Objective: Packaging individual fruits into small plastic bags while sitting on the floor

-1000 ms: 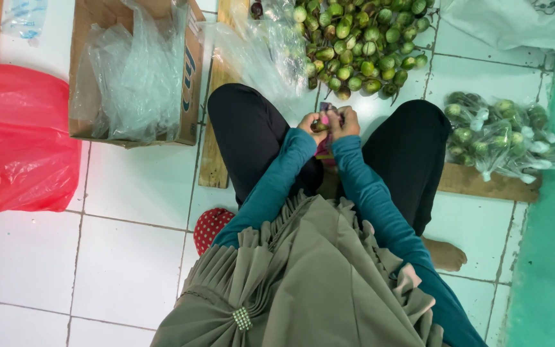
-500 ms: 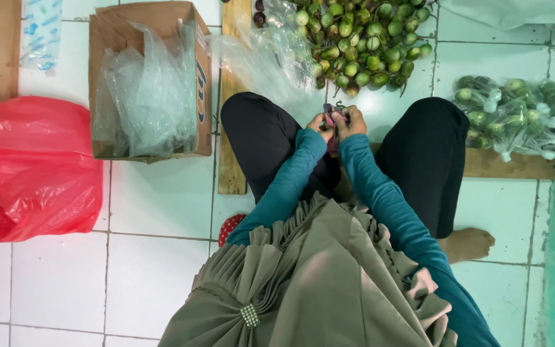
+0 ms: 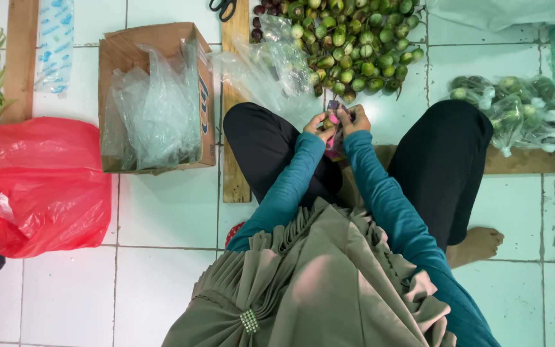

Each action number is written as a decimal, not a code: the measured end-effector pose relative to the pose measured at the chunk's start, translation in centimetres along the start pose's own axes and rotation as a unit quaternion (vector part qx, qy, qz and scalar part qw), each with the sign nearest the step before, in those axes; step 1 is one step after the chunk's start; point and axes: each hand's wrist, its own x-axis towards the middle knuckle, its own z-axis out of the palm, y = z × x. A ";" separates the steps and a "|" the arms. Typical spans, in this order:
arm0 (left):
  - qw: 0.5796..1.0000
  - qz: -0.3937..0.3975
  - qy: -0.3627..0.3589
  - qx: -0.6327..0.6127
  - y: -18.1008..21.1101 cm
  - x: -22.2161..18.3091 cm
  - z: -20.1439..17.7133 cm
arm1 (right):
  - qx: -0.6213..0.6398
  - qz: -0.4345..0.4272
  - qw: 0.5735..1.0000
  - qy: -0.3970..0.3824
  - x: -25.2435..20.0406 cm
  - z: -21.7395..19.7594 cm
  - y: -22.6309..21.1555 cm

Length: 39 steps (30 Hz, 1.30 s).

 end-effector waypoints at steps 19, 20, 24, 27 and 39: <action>0.899 0.077 0.118 0.414 5.9 -0.8 8.0 | 0.001 -0.121 0.992 0.045 0.1 -3.6 -2.6; 0.863 0.098 0.105 0.484 5.1 0.1 7.9 | 0.033 -0.090 0.994 0.051 0.5 -3.5 -2.5; 0.785 0.181 0.065 0.589 4.1 -0.7 9.5 | 0.052 -0.106 0.988 0.095 2.6 -4.6 -1.6; 0.738 0.136 0.071 0.657 4.9 2.9 7.9 | 0.056 -0.237 0.965 0.098 -1.7 -5.8 -7.2; 0.589 0.320 0.072 0.738 13.1 0.0 14.2 | 0.168 -0.301 0.938 0.048 0.4 -11.2 -15.2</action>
